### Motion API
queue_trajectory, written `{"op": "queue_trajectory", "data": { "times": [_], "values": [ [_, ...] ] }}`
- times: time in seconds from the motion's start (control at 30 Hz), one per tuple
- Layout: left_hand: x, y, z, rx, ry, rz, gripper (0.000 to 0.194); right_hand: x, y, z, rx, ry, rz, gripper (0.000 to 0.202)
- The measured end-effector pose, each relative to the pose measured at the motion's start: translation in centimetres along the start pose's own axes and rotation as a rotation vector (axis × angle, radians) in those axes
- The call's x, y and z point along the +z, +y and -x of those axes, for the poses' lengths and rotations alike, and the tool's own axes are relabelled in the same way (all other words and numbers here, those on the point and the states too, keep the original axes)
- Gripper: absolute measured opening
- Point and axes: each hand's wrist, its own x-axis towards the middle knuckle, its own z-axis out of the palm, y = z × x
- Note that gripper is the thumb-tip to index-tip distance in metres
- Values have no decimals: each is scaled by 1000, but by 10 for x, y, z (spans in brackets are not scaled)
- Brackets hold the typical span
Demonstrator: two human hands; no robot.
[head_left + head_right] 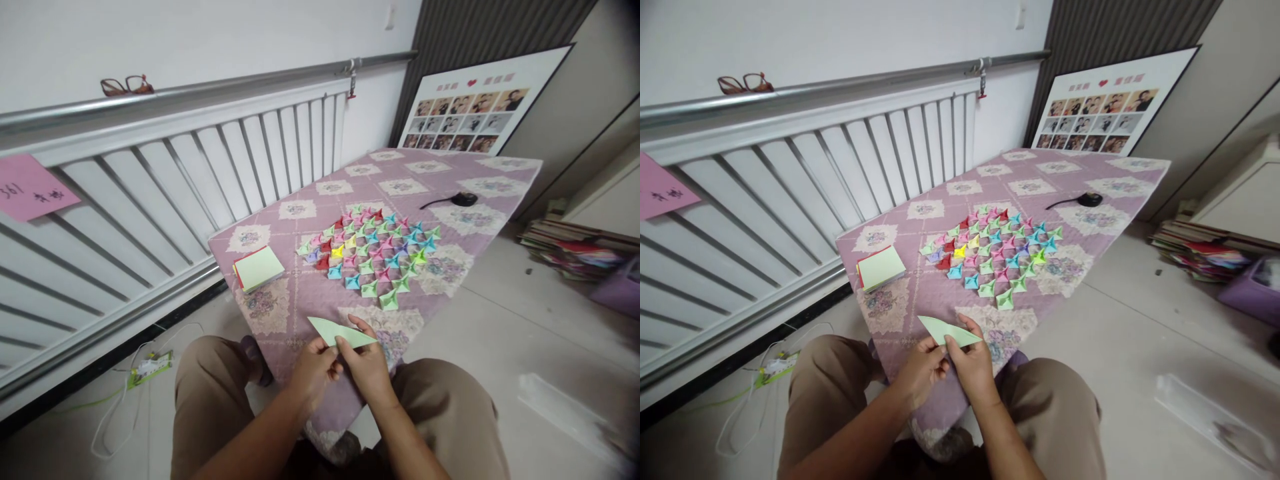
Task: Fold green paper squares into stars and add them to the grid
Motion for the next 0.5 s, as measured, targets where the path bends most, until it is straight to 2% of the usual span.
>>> {"op": "queue_trajectory", "data": {
  "times": [0.1,0.2,0.3,0.43,0.5],
  "values": [
    [0,2,-1,38,-34,92,41,1,-2,2,-8,-19,-18,54],
    [-7,8,-3,57,-61,92,37,-1,-3,2,-7,-100,-81,52],
    [-20,14,-8,79,-54,-5,33,-8,0,1,-12,-176,-165,51],
    [-37,18,-18,93,13,-152,26,-20,5,-4,-1,-203,-261,43],
    [-43,17,-22,101,-1,-204,23,-24,5,-6,44,-218,-265,38]
  ]
}}
